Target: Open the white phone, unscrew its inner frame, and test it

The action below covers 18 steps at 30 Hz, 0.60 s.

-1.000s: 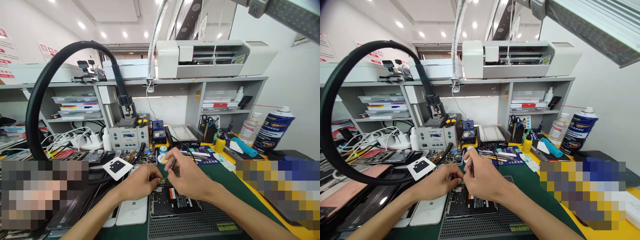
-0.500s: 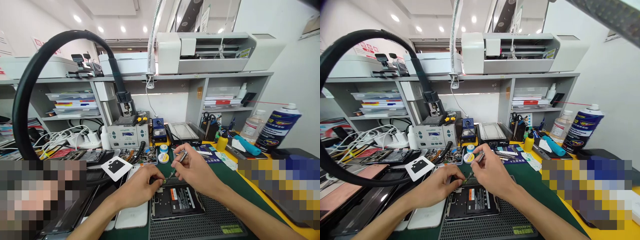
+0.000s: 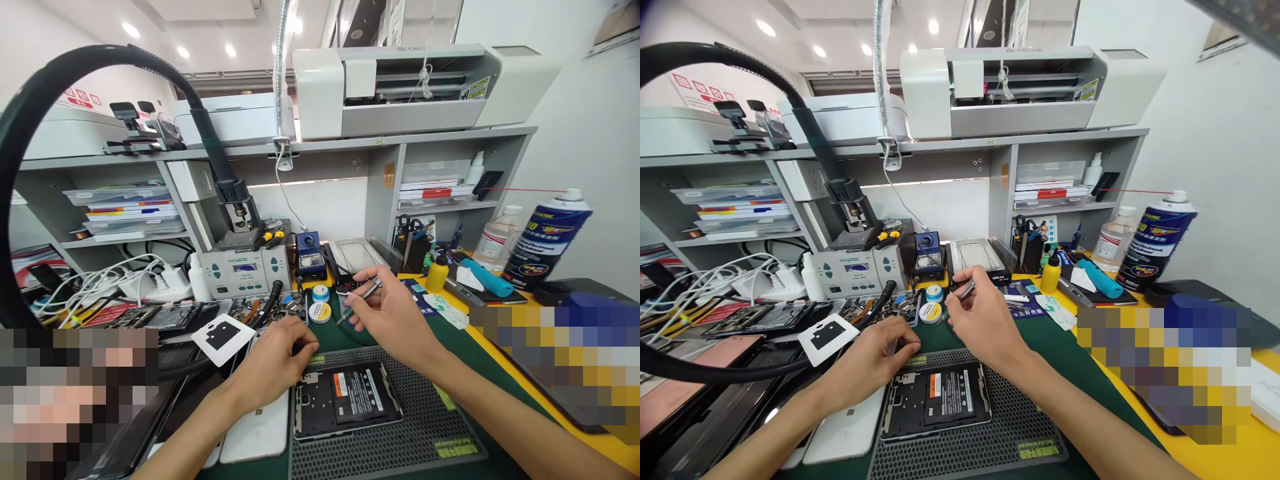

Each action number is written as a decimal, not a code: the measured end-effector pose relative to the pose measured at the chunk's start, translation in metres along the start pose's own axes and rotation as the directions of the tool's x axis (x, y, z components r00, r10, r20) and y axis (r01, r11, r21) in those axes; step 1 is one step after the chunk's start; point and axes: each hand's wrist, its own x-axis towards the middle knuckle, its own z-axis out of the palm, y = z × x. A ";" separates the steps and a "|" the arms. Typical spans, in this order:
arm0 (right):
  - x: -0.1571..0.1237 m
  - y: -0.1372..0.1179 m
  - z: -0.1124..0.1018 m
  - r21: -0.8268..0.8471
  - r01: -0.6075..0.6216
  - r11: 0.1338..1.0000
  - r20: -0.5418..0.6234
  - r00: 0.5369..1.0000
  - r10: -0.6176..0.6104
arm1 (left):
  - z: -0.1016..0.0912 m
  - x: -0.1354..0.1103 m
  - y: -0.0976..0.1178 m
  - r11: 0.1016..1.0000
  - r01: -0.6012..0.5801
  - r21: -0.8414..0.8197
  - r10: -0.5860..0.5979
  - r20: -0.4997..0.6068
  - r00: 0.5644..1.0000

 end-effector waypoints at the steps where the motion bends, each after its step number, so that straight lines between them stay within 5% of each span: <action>1: 0.001 0.000 -0.002 -0.023 0.017 1.000 -0.022 1.000 -0.018 | 0.000 0.001 -0.001 1.000 -0.001 0.020 0.001 -0.002 1.000; 18: 0.002 -0.001 -0.012 -0.260 0.221 0.940 -0.063 0.968 -0.244 | 0.007 0.037 0.010 0.954 -0.103 0.282 0.062 0.151 0.987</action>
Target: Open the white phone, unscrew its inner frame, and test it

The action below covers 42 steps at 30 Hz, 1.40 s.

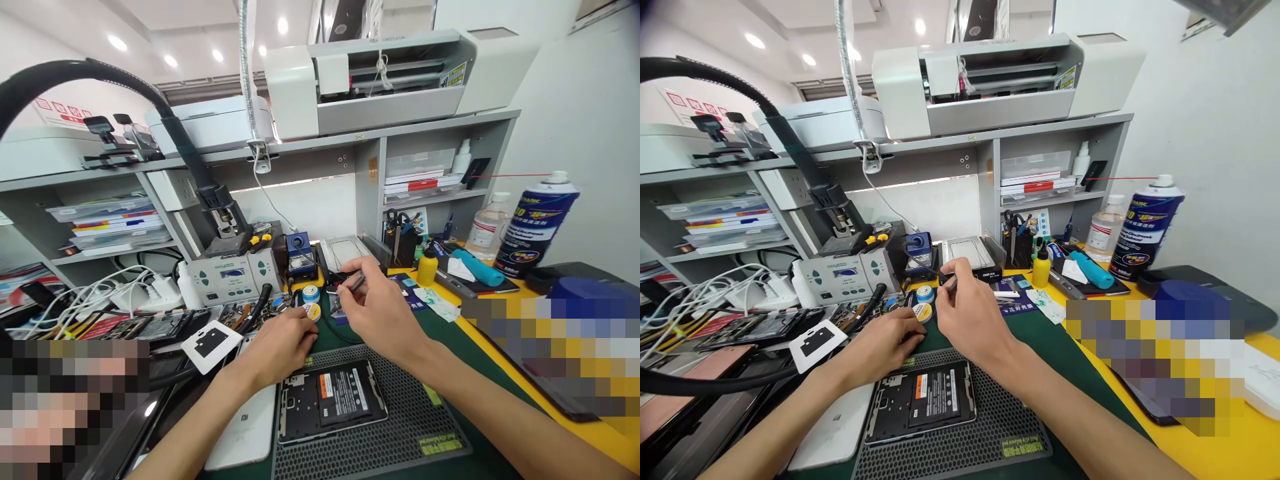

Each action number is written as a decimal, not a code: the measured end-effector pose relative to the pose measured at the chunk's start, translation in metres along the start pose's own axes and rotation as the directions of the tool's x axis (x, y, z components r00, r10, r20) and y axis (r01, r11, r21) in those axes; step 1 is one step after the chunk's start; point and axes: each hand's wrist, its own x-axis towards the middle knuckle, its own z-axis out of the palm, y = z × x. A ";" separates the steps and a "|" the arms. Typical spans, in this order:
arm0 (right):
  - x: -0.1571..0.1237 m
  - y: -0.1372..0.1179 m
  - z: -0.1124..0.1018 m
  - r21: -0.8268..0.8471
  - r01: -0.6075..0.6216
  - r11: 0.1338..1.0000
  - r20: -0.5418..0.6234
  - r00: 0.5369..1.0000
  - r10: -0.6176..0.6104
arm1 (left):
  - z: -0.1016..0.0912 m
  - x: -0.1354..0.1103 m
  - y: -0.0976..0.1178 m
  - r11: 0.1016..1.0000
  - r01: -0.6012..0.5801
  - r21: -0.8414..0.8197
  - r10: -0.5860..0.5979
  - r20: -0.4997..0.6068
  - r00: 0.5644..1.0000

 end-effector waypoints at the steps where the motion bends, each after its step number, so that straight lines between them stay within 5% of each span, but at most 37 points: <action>1: 0.000 0.000 0.000 -0.002 0.006 1.000 0.000 1.000 -0.006 | -0.001 0.000 -0.001 1.000 0.002 -0.003 -0.002 0.004 1.000; 15: 0.001 -0.003 -0.005 -0.001 -0.020 1.000 0.025 0.999 0.020 | -0.017 -0.009 -0.005 0.997 0.069 -0.029 -0.068 0.021 0.997; 19: -0.005 -0.011 -0.003 0.167 -0.140 0.976 0.167 0.980 0.112 | -0.035 -0.017 -0.004 0.990 0.113 -0.082 -0.111 0.027 0.993; 24: -0.016 -0.025 0.010 0.171 -0.159 0.972 0.341 0.935 0.093 | -0.051 -0.032 -0.009 0.975 0.109 -0.193 -0.071 0.194 0.978; 42: -0.026 -0.026 0.043 0.072 -0.108 0.992 0.359 0.930 0.075 | -0.039 -0.040 -0.024 0.956 0.083 -0.280 0.010 0.314 0.949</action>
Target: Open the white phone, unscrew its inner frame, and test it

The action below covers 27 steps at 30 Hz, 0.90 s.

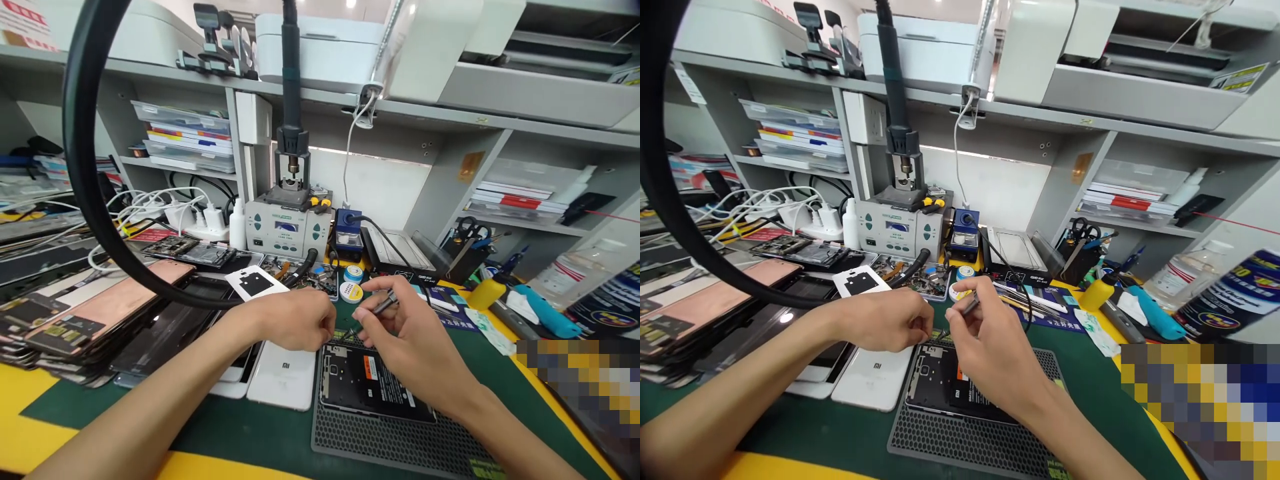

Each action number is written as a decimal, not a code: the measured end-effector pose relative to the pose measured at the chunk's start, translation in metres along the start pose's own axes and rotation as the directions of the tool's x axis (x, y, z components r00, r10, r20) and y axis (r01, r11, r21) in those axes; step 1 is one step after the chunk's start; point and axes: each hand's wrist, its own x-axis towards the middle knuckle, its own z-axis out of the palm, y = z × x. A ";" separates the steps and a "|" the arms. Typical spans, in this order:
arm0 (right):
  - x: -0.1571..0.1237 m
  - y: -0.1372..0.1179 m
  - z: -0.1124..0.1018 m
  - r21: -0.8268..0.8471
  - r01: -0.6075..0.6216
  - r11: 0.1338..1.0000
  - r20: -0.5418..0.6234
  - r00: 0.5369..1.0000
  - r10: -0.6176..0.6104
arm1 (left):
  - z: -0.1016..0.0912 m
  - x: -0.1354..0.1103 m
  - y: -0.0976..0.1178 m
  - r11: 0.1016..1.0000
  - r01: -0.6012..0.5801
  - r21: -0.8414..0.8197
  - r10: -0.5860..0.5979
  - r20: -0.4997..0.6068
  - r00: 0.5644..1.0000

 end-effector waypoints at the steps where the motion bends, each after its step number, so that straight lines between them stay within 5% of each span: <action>1: 0.000 0.000 0.000 -0.006 0.003 1.000 0.002 1.000 -0.003 | 0.000 0.000 -0.001 1.000 -0.001 0.001 0.001 0.004 1.000; 9: 0.002 -0.008 -0.004 -0.200 0.132 0.971 0.078 0.990 -0.119 | 0.001 0.000 -0.002 1.000 -0.015 -0.009 0.015 0.027 1.000; 17: 0.021 -0.034 0.003 -0.594 0.214 0.775 0.248 0.966 -0.077 | 0.004 0.001 -0.007 1.000 0.012 -0.001 -0.012 0.003 1.000; 27: 0.021 -0.042 0.003 -0.558 0.225 0.798 0.313 0.948 -0.048 | 0.003 0.002 -0.009 0.999 -0.003 -0.041 0.004 0.022 1.000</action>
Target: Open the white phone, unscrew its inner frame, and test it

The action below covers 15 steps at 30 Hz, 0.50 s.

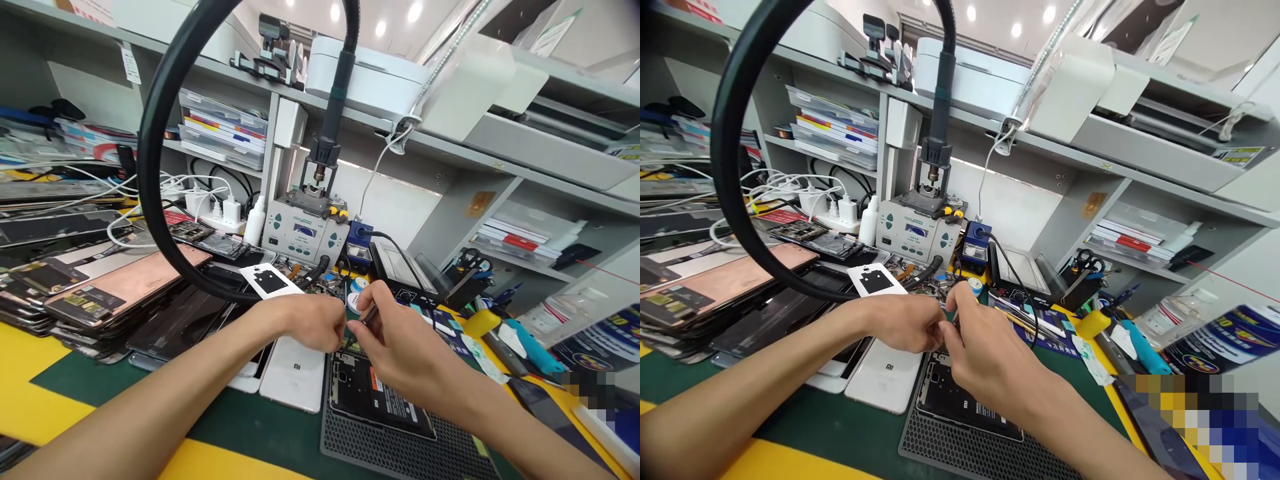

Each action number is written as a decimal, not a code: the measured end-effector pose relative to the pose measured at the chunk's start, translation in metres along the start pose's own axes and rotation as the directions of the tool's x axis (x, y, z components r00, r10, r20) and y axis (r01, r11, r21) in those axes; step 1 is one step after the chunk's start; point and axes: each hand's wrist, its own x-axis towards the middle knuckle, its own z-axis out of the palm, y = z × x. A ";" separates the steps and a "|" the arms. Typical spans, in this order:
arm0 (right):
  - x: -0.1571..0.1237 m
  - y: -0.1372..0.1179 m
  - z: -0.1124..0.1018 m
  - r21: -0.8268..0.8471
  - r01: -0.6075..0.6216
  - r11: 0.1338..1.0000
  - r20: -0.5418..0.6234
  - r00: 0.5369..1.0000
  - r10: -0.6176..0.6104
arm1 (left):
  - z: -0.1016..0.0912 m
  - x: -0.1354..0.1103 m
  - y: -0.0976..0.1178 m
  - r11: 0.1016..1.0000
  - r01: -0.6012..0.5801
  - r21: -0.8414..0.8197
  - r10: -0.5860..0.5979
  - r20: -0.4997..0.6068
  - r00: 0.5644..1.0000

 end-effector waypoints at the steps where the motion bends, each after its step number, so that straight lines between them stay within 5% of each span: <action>1: 0.000 -0.001 -0.002 0.018 0.009 1.000 0.021 1.000 -0.010 | 0.000 0.000 0.000 1.000 -0.010 -0.008 0.010 0.005 1.000; 8: 0.008 -0.003 0.002 -0.159 -0.016 0.987 0.010 1.000 0.018 | 0.000 0.003 -0.005 0.999 -0.031 -0.027 0.030 -0.011 0.999; 15: 0.006 -0.007 -0.008 -0.050 -0.009 0.999 0.098 0.995 0.014 | 0.002 0.003 -0.007 0.998 -0.050 -0.045 0.050 -0.004 0.999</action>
